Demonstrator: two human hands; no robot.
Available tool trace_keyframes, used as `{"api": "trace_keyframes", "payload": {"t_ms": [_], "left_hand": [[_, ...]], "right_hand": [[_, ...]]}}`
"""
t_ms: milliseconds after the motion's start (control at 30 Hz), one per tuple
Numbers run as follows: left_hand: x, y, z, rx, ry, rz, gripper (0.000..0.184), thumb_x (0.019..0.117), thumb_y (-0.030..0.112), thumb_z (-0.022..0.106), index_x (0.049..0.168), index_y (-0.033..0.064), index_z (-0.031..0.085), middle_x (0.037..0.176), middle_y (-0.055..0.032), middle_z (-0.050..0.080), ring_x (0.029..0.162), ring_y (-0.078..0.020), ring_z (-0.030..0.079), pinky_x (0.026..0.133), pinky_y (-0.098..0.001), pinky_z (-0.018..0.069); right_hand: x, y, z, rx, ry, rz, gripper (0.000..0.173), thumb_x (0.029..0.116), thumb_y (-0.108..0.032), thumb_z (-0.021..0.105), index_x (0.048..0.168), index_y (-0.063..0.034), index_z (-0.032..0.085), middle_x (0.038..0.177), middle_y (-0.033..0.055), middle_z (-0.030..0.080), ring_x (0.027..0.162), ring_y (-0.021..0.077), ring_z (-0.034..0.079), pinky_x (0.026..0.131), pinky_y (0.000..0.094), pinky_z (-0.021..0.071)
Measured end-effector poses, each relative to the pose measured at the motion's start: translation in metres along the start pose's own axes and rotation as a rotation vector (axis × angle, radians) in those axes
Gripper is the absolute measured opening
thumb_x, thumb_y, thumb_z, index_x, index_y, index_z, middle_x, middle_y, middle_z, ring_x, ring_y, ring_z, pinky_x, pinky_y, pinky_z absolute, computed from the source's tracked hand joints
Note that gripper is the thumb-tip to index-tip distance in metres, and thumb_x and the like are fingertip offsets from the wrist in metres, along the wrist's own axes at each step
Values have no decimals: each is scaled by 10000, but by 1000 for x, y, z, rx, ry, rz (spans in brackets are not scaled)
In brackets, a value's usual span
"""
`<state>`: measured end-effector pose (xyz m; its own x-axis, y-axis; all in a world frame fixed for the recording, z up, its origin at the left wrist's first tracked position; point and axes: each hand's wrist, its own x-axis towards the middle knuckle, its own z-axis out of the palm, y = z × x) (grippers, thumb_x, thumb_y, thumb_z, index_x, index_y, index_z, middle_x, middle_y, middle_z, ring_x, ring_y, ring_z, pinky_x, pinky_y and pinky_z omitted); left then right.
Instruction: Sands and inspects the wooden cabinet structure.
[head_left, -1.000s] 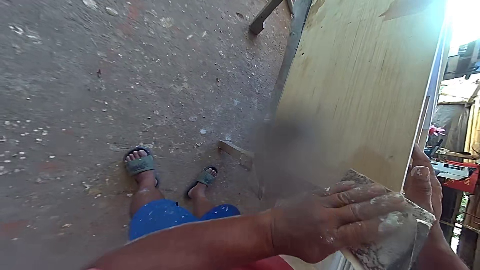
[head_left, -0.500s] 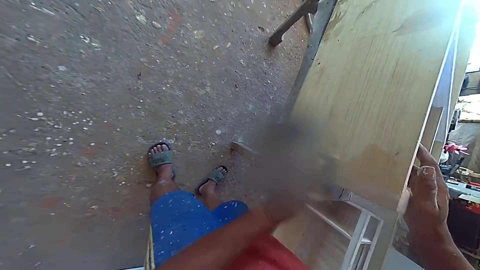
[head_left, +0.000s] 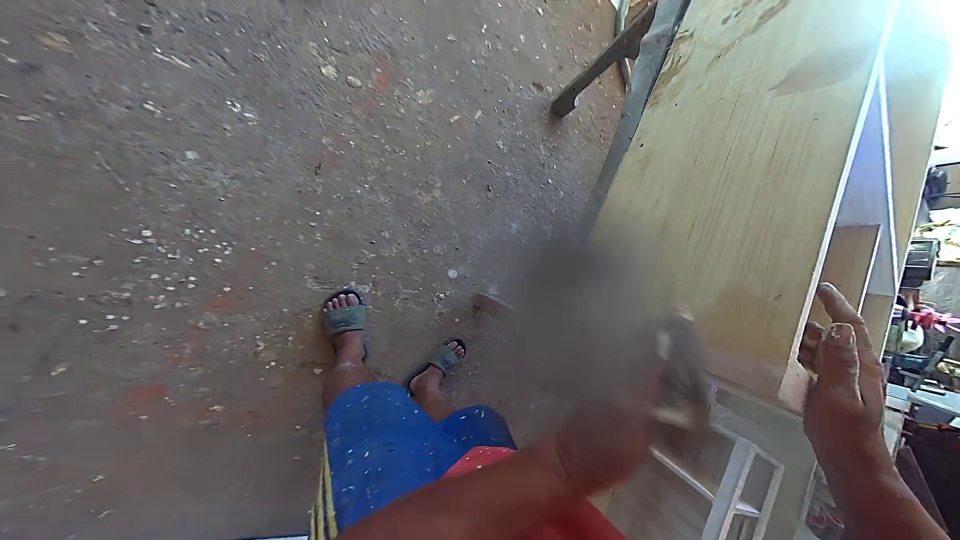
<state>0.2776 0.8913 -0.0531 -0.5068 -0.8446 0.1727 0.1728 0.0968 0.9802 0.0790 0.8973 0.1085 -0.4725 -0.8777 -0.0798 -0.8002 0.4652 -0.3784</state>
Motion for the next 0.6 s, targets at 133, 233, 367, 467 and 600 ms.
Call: {"api": "trace_keyframes", "payload": {"t_ms": [133, 233, 367, 467, 600], "left_hand": [[4, -1, -7, 23, -75, -76, 448, 954, -29, 540, 1397, -84, 558, 1461, -247, 552, 1396, -341, 517, 1187, -444, 398], [15, -56, -13, 173, -194, -354, 586, 969, -32, 502, 1539, -59, 368, 1557, -257, 434, 1450, -367, 436, 1183, -488, 368], [8, 35, 6, -41, 20, 90, 447, 890, -85, 546, 1332, -98, 613, 1426, -246, 584, 1379, -322, 537, 1183, -410, 407], [16, 43, 10, -75, 28, 211, 379, 973, -54, 516, 1339, -89, 609, 1458, -228, 565, 1406, -322, 511, 1204, -423, 381], [17, -45, -16, 185, -240, -357, 574, 977, -25, 505, 1537, -40, 380, 1553, -240, 444, 1428, -355, 466, 1169, -489, 391]], "right_hand": [[-1, 0, 1, 3, 5, 3, 743, 1076, -508, 228, 1539, 72, 267, 1166, 88, 690, 929, -5, 683, 832, 194, 571], [-4, -2, 2, -12, 12, 11, 729, 1080, -503, 210, 1545, 54, 277, 1144, 88, 708, 915, 3, 692, 829, 202, 574], [-3, -6, 1, -27, 16, -3, 715, 1084, -474, 215, 1535, 78, 282, 1147, 112, 695, 916, -14, 677, 830, 186, 562], [-3, -7, 0, -27, 12, -17, 701, 1088, -457, 217, 1536, 79, 285, 1166, 124, 693, 940, -7, 677, 854, 192, 557], [-6, -5, 2, -73, 24, 18, 682, 1088, -464, 188, 1561, 17, 296, 1150, 145, 691, 911, 62, 693, 816, 243, 573]]}}
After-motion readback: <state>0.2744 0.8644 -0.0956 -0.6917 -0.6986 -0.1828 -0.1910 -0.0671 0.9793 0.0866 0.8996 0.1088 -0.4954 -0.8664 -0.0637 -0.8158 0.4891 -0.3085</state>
